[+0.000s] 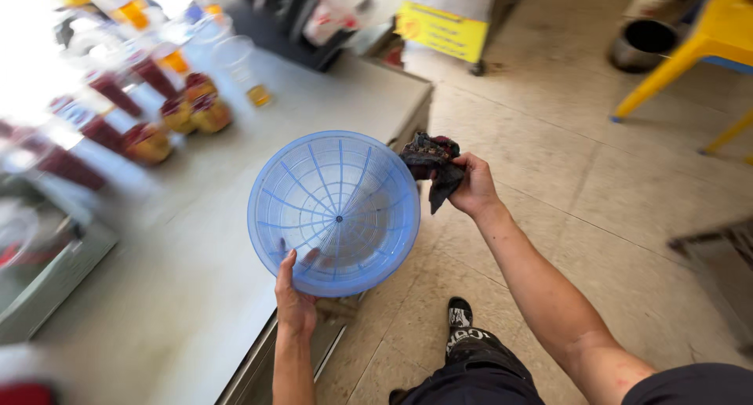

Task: The person scoops pomegranate seeds into plastic cups with a spoon, wipes down a metal countertop using a cloth, puts away a metal tray, and gathers fruit peels from a low stool into a blue bowl.

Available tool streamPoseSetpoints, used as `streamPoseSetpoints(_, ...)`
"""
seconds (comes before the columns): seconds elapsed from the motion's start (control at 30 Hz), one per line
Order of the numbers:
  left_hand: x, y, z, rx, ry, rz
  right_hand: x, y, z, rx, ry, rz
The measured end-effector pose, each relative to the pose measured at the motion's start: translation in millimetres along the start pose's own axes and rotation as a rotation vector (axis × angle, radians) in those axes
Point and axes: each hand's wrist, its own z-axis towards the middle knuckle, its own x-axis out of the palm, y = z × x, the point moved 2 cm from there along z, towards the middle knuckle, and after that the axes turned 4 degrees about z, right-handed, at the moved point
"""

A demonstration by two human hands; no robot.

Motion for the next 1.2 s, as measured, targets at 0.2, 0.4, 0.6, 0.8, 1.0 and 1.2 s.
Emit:
streamPoseSetpoints(0.2,207.0,50.1,78.4,-0.126,0.314,0.251,-135.3,159.9,-45.7,-0.288,-0.242,0.240)
streamPoseSetpoints(0.4,425.3,125.0,139.2,-0.341,0.482,0.316,-241.8,308.2,-97.8,-0.474,-0.430,0.343)
streamPoseSetpoints(0.6,591.3,193.6,206.5,-0.409,0.608,0.343,-311.3,435.1,-107.4,-0.660,-0.485,0.466)
streamPoseSetpoints(0.8,730.1,257.6,294.7,-0.479,0.608,0.309,-373.4,562.1,-81.1,-0.822,-0.548,0.446)
streamPoseSetpoints(1.0,900.4,299.4,366.3,-0.486,0.758,0.360,-399.0,700.3,-71.4,-0.968,-0.653,0.443)
streamPoseSetpoints(1.2,1078.3,353.4,405.1,-0.510,0.781,0.365,-447.3,825.4,-70.2,-0.985,-0.744,0.353)
